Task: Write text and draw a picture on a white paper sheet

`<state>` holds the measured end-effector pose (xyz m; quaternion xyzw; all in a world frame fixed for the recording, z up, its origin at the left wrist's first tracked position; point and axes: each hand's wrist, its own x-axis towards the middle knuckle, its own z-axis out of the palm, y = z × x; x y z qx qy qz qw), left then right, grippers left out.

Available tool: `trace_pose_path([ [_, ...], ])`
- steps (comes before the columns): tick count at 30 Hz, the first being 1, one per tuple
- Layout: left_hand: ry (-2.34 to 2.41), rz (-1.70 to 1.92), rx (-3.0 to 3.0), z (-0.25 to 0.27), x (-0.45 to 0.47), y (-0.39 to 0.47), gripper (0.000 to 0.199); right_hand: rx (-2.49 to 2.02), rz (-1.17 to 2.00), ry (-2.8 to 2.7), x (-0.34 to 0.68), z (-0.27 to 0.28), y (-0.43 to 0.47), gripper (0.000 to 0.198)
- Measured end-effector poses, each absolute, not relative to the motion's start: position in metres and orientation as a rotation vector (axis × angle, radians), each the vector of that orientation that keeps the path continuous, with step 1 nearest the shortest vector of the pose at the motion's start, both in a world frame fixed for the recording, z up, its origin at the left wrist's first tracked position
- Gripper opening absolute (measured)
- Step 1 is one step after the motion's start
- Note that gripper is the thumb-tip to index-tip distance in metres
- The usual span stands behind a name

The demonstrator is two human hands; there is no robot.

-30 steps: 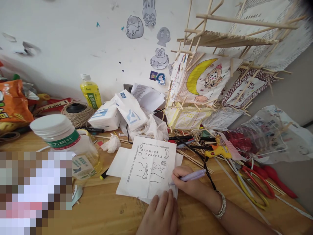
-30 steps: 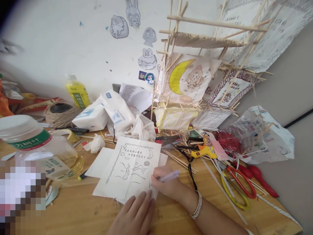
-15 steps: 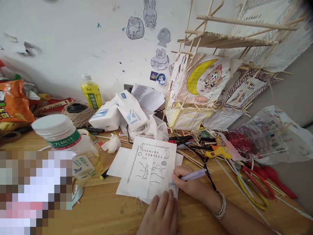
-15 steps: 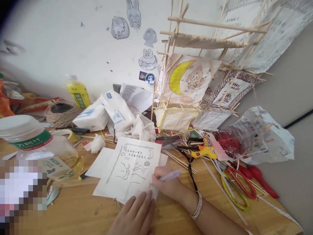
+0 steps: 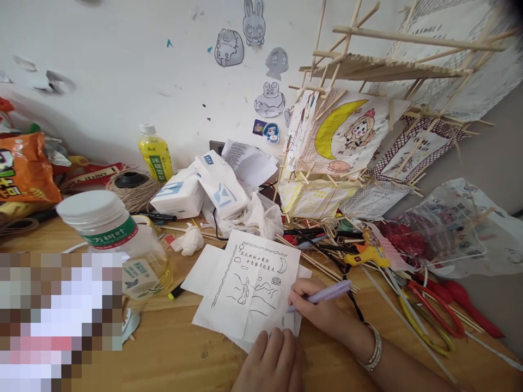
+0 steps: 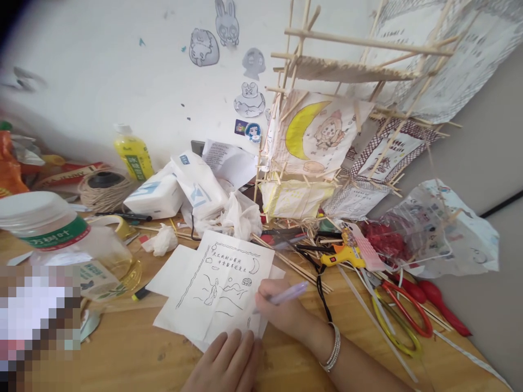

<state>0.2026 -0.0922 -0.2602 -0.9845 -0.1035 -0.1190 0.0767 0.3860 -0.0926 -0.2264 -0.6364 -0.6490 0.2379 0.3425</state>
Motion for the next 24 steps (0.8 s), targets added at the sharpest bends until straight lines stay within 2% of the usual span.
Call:
trace_pose_path([
  [15, -0.346, -0.445, -2.882, -0.2603, 0.2026, -0.0919, 0.042, -1.659, 0.552, -1.897, 0.3829, -0.2209, -0.0924, 0.030],
  [21, -0.364, -0.553, -2.864, -0.2540, 0.2056, -0.0880, 0.039, -1.697, 0.535, -1.848, 0.3838, -0.2192, -0.0914, 0.030],
  [24, -0.328, -0.731, -2.892, -0.2509, 0.1999, -0.0894, 0.026, -1.681, 0.525, -1.754, 0.3834, -0.2187, -0.0901, 0.029],
])
